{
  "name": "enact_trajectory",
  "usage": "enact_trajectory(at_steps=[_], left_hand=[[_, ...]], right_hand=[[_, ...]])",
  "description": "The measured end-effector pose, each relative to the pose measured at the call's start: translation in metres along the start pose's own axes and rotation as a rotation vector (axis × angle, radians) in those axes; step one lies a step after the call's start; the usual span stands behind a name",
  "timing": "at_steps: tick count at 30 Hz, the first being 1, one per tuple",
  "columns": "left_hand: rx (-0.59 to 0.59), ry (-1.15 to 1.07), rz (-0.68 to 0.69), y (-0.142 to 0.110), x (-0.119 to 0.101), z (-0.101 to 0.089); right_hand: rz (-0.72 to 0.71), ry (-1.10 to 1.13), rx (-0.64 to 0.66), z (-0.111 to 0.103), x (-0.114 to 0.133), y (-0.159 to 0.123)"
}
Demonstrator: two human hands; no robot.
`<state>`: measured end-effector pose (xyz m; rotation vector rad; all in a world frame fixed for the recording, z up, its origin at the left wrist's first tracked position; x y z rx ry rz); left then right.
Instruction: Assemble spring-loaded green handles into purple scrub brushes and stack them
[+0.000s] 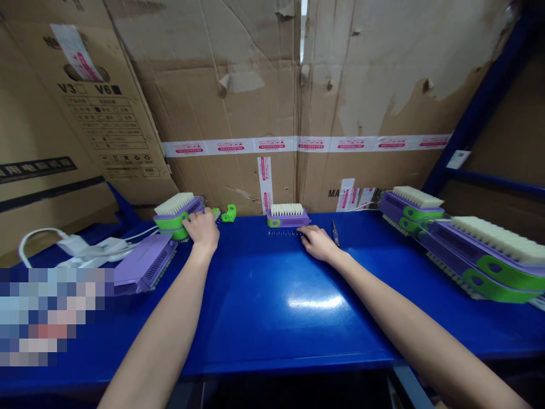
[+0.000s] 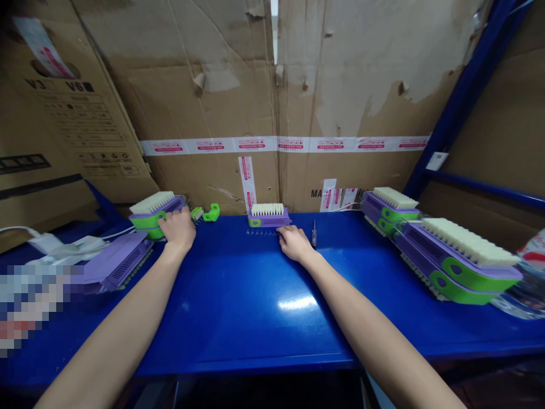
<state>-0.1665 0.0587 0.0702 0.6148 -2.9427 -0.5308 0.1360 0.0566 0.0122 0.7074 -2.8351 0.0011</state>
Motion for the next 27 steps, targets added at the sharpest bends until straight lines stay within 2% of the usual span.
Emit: enact_trajectory(at_steps=[4, 7, 10, 14, 16, 21, 27], left_hand=[[-0.105, -0.041, 0.068, -0.005, -0.008, -0.017], [-0.103, -0.063, 0.191, -0.01, -0.027, -0.023], [-0.008, -0.099, 0.333, -0.019, -0.054, -0.02], [0.187, -0.221, 0.537, -0.034, -0.092, -0.004], [0.237, -0.305, 0.598, -0.038, -0.104, 0.003], [0.28, -0.501, 0.67, -0.042, -0.118, 0.016], [0.362, -0.654, 0.707, -0.046, -0.123, 0.021]], right_hand=[[0.003, 0.001, 0.0, 0.0, 0.0, 0.0], [0.026, -0.002, -0.018, -0.002, -0.001, -0.001], [0.047, 0.012, -0.045, -0.005, -0.002, -0.002], [0.033, 0.039, -0.082, -0.008, -0.001, -0.003], [0.022, 0.043, -0.088, -0.008, 0.0, -0.004], [-0.002, 0.046, -0.07, -0.006, 0.001, -0.003], [0.009, 0.071, -0.078, -0.007, -0.001, -0.002]])
Point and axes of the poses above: each hand's wrist, its own y-axis towards the middle knuckle, its own z-axis out of the palm, x = y × z, the point moved 8 cm from there along y, towards the middle knuckle, and after that the axes turned 14 degrees about x, right-handed, at the moved point
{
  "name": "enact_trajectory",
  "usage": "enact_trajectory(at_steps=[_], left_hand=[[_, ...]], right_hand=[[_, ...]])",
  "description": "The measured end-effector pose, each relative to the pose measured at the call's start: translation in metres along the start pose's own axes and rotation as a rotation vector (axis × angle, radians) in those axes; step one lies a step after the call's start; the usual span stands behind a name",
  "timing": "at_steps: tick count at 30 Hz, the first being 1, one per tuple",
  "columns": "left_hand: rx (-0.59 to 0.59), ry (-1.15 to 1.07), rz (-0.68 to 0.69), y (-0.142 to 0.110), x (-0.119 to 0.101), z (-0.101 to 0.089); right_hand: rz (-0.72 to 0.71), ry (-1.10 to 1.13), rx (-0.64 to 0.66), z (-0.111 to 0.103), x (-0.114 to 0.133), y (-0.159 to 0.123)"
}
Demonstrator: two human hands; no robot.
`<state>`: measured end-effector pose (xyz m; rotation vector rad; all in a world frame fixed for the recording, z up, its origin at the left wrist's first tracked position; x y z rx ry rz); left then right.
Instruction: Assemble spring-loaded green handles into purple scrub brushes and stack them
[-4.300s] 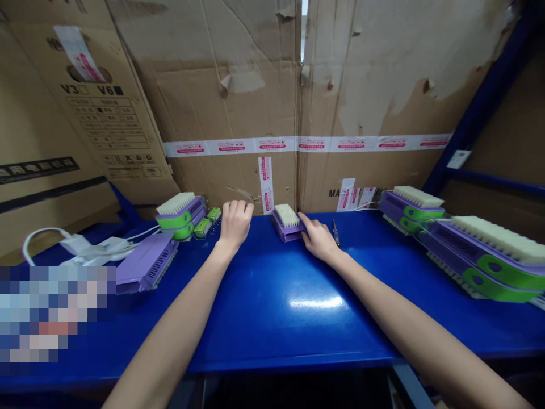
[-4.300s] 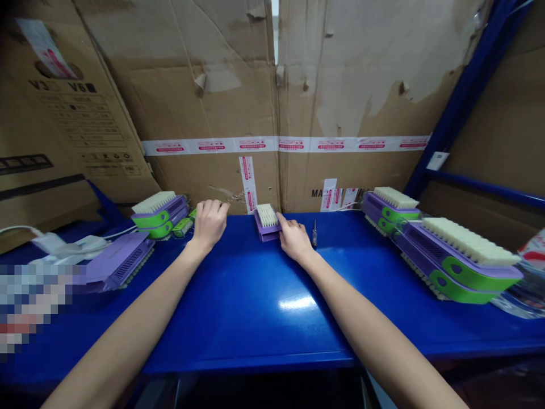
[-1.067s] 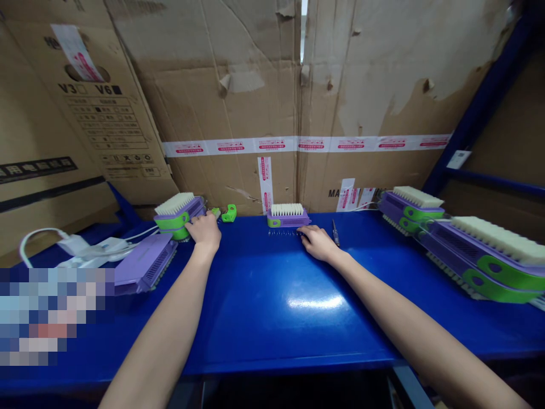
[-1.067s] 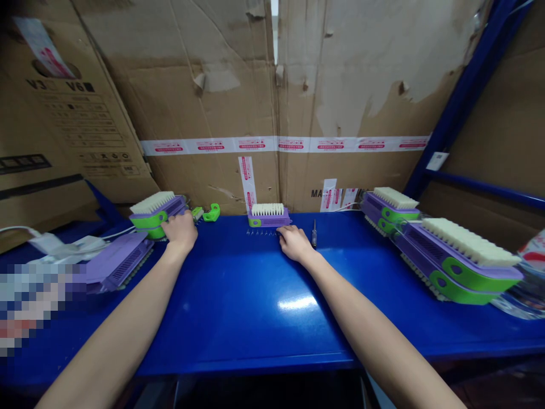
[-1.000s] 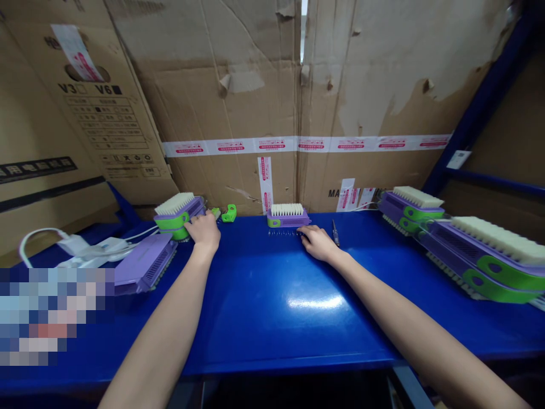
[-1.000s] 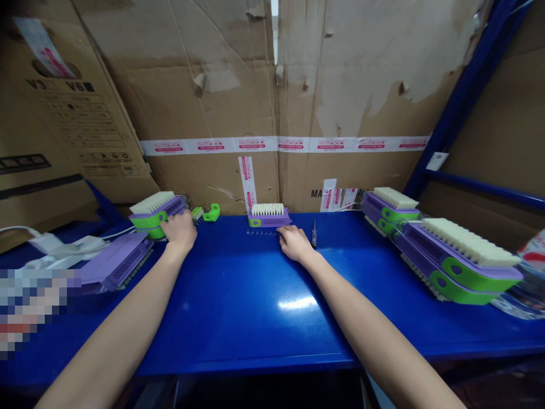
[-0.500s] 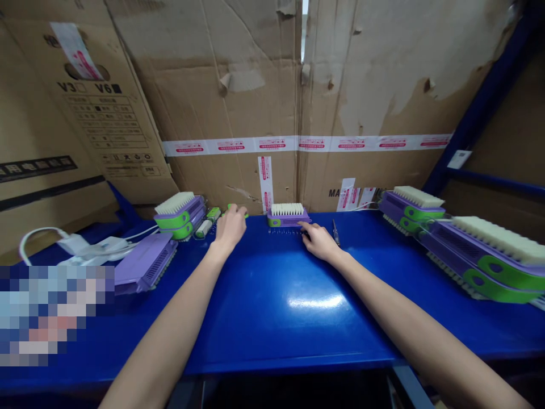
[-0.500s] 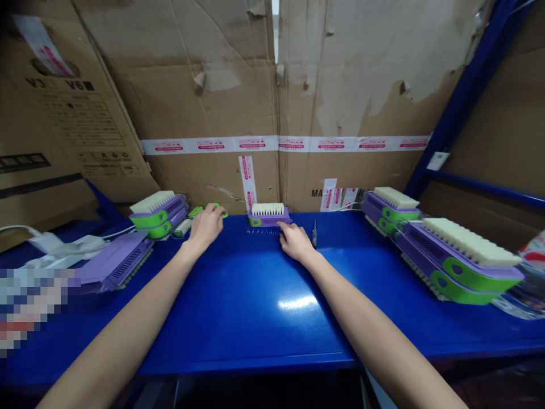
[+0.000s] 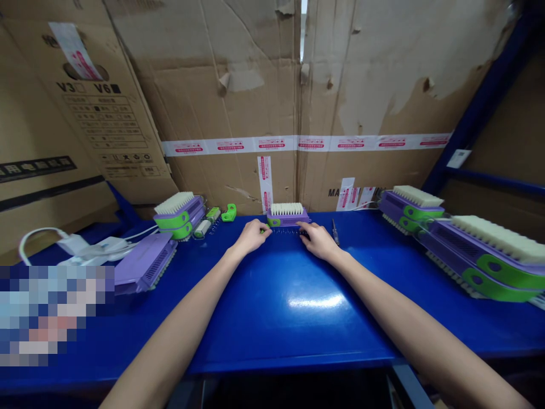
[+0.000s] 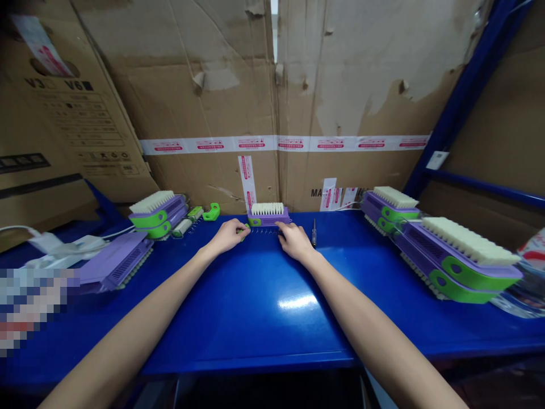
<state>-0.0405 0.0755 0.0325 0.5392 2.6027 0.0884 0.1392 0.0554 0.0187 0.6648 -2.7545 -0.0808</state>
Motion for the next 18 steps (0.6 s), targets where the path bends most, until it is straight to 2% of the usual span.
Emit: enact_trajectory(at_steps=[9, 14, 18], left_hand=[[-0.043, -0.473, -0.047, 0.003, 0.014, -0.002], [-0.154, -0.619, -0.087, -0.001, 0.016, -0.013], [-0.231, -0.743, -0.155, -0.005, 0.023, -0.016]], right_hand=[[0.039, 0.051, -0.117, -0.009, -0.006, -0.003], [0.208, 0.141, -0.24, -0.023, -0.014, -0.011], [0.328, 0.161, -0.259, -0.027, -0.026, -0.014]])
Point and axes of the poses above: each hand's wrist, its own y-axis towards the middle knuckle, its own z-axis out of the palm, x = y × z, the point moved 8 cm from there along y, towards the middle knuckle, and after that the axes turned 14 degrees about x, right-handed, at the moved point
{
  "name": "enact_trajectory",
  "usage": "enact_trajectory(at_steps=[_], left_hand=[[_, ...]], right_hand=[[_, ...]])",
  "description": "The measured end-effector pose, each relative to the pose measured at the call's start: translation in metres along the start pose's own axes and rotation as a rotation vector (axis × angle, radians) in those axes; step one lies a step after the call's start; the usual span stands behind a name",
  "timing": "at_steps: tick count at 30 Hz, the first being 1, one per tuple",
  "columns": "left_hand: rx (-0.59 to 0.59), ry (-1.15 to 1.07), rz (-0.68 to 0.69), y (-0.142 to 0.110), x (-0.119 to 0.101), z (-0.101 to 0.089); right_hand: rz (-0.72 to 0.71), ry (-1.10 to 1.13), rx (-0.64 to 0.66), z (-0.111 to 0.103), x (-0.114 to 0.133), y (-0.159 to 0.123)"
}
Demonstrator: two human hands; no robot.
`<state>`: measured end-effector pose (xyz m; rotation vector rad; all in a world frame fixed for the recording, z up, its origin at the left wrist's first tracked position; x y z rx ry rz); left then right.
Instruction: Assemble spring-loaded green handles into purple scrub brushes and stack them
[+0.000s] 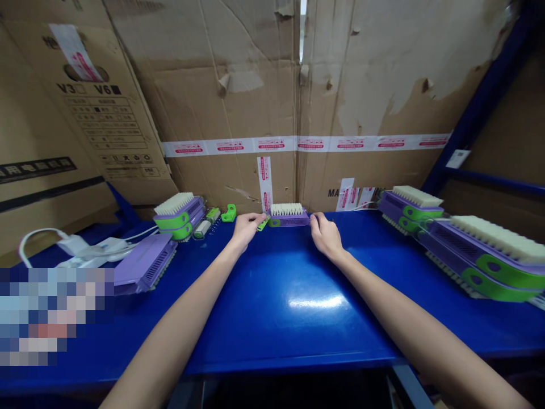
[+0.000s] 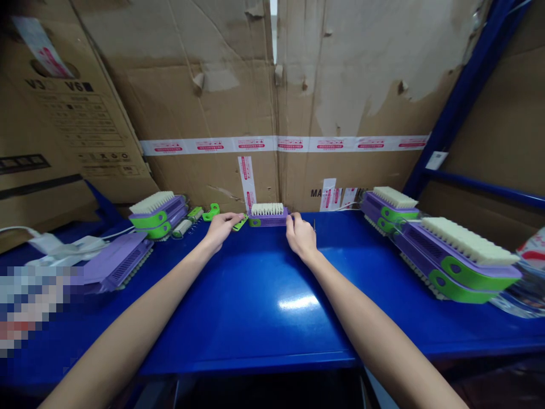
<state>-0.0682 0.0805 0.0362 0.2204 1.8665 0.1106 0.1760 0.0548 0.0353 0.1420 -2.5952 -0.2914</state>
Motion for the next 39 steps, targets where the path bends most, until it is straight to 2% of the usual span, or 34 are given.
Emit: enact_trajectory(at_steps=[4, 7, 10, 18, 22, 26, 34, 39], left_hand=[[-0.026, -0.059, -0.03, -0.002, 0.0, -0.001], [-0.003, -0.081, -0.048, -0.004, -0.001, 0.005], [0.019, -0.103, -0.052, -0.006, -0.003, 0.011], [0.071, -0.159, -0.045, -0.009, -0.003, 0.026], [0.08, -0.186, -0.046, -0.012, -0.004, 0.032], [0.102, -0.196, -0.041, -0.014, -0.005, 0.039], [0.259, -0.175, 0.046, -0.017, -0.013, 0.061], [0.314, -0.198, 0.046, -0.018, -0.01, 0.067]], right_hand=[[-0.073, -0.098, 0.024, 0.003, 0.004, 0.004], [-0.154, -0.197, 0.029, 0.007, 0.015, 0.003], [-0.173, -0.256, 0.063, 0.011, 0.024, 0.002], [-0.258, -0.111, 0.142, 0.022, 0.03, -0.001], [-0.285, 0.081, 0.151, 0.025, 0.026, -0.001], [-0.266, 0.389, 0.277, 0.034, 0.022, -0.002], [-0.288, 0.854, 0.349, 0.031, 0.028, -0.005], [-0.155, 1.144, 0.37, 0.035, 0.018, -0.002]])
Point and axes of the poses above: each hand's wrist, its own y-axis towards the middle knuckle, its own z-axis out of the palm, x = y × z, the point moved 8 cm from there along y, towards the middle knuckle, and after that the axes turned 14 degrees about x, right-handed, at the moved point
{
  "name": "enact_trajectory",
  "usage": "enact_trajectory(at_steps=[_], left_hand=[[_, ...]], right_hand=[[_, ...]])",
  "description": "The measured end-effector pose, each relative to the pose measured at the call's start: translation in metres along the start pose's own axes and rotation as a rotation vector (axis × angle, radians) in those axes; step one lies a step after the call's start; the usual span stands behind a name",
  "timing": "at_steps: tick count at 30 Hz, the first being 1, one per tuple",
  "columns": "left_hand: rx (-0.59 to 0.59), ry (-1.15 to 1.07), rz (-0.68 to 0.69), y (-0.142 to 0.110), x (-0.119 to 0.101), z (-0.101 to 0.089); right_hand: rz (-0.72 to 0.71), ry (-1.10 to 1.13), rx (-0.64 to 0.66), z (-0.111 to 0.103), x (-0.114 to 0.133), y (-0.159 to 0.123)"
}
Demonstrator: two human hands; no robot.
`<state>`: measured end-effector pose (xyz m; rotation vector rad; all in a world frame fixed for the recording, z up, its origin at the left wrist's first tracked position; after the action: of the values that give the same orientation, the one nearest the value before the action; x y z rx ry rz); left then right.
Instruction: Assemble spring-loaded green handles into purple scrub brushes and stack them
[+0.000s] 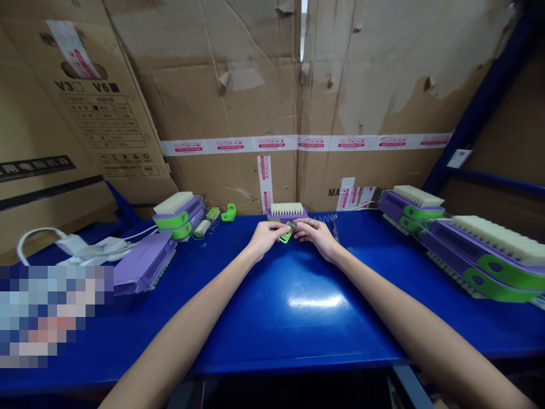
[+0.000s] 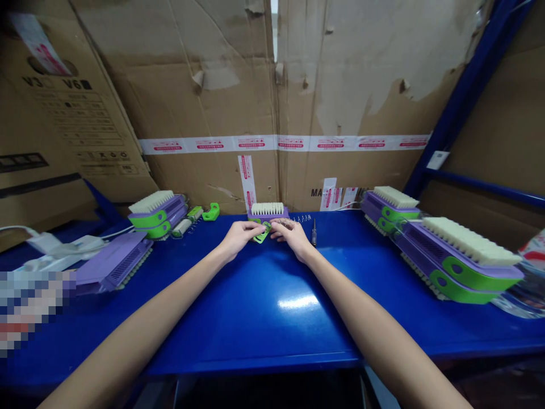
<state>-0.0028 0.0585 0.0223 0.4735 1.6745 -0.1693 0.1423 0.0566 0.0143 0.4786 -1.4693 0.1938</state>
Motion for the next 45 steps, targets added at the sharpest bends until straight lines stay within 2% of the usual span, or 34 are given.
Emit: enact_trajectory(at_steps=[3, 7, 20, 25, 29, 34, 45], left_hand=[[-0.032, -0.018, 0.003, 0.0, 0.002, -0.003], [-0.074, -0.037, -0.02, -0.001, 0.002, -0.007], [0.012, 0.027, -0.02, 0.0, 0.002, -0.001], [0.029, 0.0, -0.011, 0.001, 0.002, 0.001], [0.056, -0.03, 0.004, 0.003, 0.003, 0.003], [-0.003, 0.065, 0.047, 0.002, -0.001, -0.001], [-0.109, 0.219, -0.004, 0.001, 0.008, -0.011]], right_hand=[[0.006, 0.098, 0.001, 0.0, -0.002, 0.0], [0.022, 0.068, -0.008, 0.0, -0.002, 0.0], [0.017, 0.049, 0.048, 0.003, -0.003, -0.001], [0.013, -0.011, 0.009, 0.002, -0.002, -0.002], [0.014, 0.026, -0.018, 0.002, -0.002, -0.002], [0.017, 0.057, -0.016, 0.002, -0.004, -0.001], [0.01, 0.024, -0.008, 0.004, -0.004, -0.001]])
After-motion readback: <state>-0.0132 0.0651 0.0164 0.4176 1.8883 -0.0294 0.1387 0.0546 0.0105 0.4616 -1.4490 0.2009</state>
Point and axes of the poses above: each hand's wrist, its own y-axis towards the middle knuckle, its own z-axis out of the palm, x = y × z, the point moved 8 cm from there along y, towards the middle knuckle, and after that the axes turned 14 degrees about x, right-handed, at the moved point
